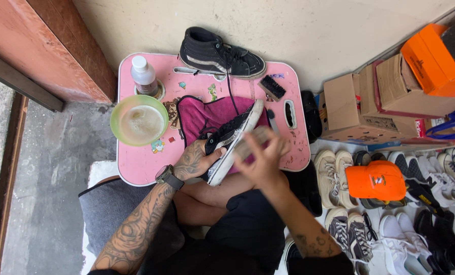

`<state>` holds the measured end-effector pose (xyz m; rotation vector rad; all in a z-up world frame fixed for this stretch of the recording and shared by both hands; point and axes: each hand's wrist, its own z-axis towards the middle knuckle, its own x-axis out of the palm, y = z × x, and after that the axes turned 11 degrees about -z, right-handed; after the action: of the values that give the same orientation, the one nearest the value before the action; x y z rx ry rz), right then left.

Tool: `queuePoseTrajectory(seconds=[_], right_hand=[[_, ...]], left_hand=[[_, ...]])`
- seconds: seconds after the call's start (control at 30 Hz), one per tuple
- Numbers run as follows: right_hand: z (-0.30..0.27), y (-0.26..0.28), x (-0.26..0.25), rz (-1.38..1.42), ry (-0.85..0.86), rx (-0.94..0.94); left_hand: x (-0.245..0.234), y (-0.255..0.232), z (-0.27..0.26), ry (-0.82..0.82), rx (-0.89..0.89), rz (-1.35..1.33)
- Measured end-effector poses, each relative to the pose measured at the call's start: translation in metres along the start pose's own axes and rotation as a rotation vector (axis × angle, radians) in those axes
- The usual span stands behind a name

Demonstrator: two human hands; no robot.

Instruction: The person scrubs a black high-top sneaker with a brush and cleaning solution, then wipes it with a cloth. The person repeats the scrubbing and wiping process on the sole and upper parts of the shoe.

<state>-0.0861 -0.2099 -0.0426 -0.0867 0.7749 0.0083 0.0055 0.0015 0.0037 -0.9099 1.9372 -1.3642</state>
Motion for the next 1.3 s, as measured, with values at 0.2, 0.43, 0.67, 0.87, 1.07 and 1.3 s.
queuePoseTrajectory(seconds=[0.2, 0.43, 0.67, 0.87, 1.07, 1.3], right_hand=[[-0.046, 0.09, -0.031, 0.053, 0.058, -0.257], [-0.073, 0.089, -0.025, 0.112, -0.091, -0.204], [-0.07, 0.07, -0.02, 0.052, -0.154, -0.118], [-0.058, 0.052, -0.002, 0.043, -0.176, -0.24], [-0.08, 0.099, -0.016, 0.135, -0.111, -0.248], [-0.044, 0.057, -0.009, 0.09, -0.206, -0.097]], left_hand=[[-0.006, 0.004, -0.004, 0.031, -0.035, 0.019], [-0.004, 0.009, 0.0, 0.073, -0.008, 0.065], [0.001, 0.028, 0.007, 0.064, 0.012, 0.066], [0.001, 0.032, 0.019, 0.064, 0.033, 0.076], [-0.001, 0.038, 0.024, 0.066, 0.051, 0.059], [0.001, 0.026, 0.016, 0.064, 0.073, -0.017]])
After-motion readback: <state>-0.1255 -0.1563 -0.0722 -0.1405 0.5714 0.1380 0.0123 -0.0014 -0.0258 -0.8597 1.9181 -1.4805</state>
